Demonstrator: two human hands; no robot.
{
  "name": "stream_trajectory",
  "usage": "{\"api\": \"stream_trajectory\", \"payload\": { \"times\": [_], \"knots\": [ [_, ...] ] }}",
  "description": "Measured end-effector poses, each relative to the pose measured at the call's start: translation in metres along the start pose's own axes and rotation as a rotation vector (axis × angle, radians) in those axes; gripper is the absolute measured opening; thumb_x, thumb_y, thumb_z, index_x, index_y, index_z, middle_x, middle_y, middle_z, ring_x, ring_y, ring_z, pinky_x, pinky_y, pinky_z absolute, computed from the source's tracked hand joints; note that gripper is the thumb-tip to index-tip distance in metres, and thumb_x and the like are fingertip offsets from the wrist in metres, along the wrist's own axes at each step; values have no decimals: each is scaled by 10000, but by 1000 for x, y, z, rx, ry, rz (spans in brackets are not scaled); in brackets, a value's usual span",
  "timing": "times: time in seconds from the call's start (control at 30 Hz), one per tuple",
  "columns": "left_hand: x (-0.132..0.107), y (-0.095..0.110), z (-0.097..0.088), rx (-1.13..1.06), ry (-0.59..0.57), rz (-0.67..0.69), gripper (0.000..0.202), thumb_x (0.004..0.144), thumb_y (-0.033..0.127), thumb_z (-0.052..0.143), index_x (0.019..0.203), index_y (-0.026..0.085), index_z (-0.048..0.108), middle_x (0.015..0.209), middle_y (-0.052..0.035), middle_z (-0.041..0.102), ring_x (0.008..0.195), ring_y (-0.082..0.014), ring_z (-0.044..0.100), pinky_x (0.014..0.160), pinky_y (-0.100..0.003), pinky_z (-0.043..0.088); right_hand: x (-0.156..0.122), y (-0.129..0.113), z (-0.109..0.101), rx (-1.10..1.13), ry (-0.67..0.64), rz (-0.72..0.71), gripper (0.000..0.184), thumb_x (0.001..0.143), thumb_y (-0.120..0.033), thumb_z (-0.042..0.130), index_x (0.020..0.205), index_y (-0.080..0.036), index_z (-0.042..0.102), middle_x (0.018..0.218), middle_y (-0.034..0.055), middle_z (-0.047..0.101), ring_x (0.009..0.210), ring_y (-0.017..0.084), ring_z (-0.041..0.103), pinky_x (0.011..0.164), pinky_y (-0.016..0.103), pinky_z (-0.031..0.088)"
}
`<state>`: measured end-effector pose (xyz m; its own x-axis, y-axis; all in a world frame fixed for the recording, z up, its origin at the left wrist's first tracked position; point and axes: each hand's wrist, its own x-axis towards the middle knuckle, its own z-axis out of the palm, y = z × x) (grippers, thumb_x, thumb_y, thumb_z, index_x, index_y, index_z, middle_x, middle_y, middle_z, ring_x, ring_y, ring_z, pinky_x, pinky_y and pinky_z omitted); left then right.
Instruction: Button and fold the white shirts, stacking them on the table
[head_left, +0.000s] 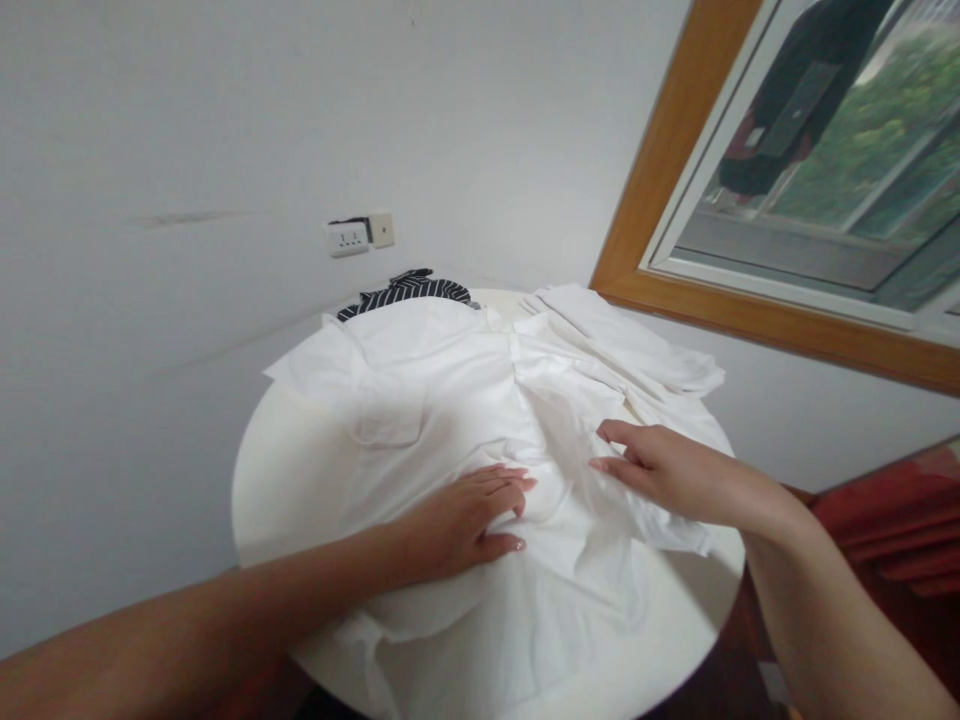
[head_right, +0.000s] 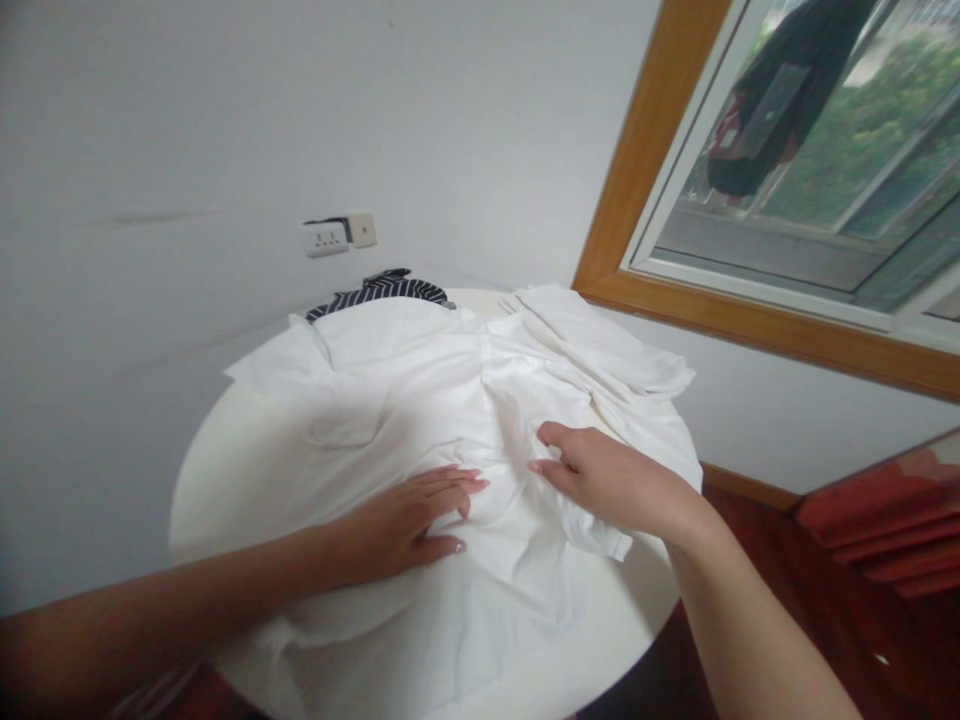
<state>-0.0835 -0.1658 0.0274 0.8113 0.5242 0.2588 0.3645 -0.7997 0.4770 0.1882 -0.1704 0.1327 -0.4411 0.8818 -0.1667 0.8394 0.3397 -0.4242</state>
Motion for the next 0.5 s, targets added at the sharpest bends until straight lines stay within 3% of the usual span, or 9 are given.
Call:
{"api": "stream_trajectory", "payload": {
  "times": [0.07, 0.17, 0.23, 0.3, 0.43, 0.5],
  "knots": [
    [2, 1, 0, -6, 5, 26, 140, 914, 313, 520, 976, 199, 574, 1349, -97, 560, 1304, -208, 459, 1124, -392, 331, 0, -10, 3, 8, -87, 14, 260, 868, -476, 519, 887, -224, 578, 656, 29, 613, 566, 156, 538, 528, 265, 348],
    [3, 2, -3, -8, -10, 62, 134, 934, 268, 477, 967, 197, 586, 1313, -92, 587, 1289, -193, 475, 1121, -370, 336, 4, -20, 6, 90, -390, 47, 325, 871, -513, 500, 838, -209, 608, 564, 15, 609, 452, 132, 521, 468, 247, 348],
    [4, 3, -6, -15, -13, 66, 161, 944, 267, 454, 957, 196, 598, 1286, -90, 604, 1266, -190, 496, 1105, -364, 357, 15, -22, 5, 146, -496, 82, 379, 885, -540, 467, 785, -202, 606, 520, 7, 602, 409, 124, 514, 460, 243, 362],
    [4, 5, -9, -30, -5, 66, 191, 953, 267, 435, 939, 199, 613, 1263, -82, 621, 1232, -189, 523, 1079, -364, 386, 31, -24, 4, 141, -418, 91, 389, 900, -527, 456, 750, -199, 603, 533, 11, 620, 420, 128, 537, 490, 248, 384],
    [3, 13, -21, -68, 7, 64, 207, 953, 258, 436, 928, 211, 636, 1202, -61, 658, 1148, -180, 576, 1026, -345, 433, 75, -25, 12, -79, -22, 47, 341, 929, -424, 465, 730, -193, 619, 611, 43, 653, 585, 167, 609, 595, 260, 391],
    [2, 21, -30, -86, -12, 84, 199, 950, 257, 449, 975, 220, 642, 1180, -53, 667, 1139, -168, 580, 1018, -324, 436, 94, -21, 22, -139, 74, 71, 339, 936, -436, 457, 774, -193, 628, 633, 55, 654, 660, 188, 622, 619, 261, 382]
  ]
}}
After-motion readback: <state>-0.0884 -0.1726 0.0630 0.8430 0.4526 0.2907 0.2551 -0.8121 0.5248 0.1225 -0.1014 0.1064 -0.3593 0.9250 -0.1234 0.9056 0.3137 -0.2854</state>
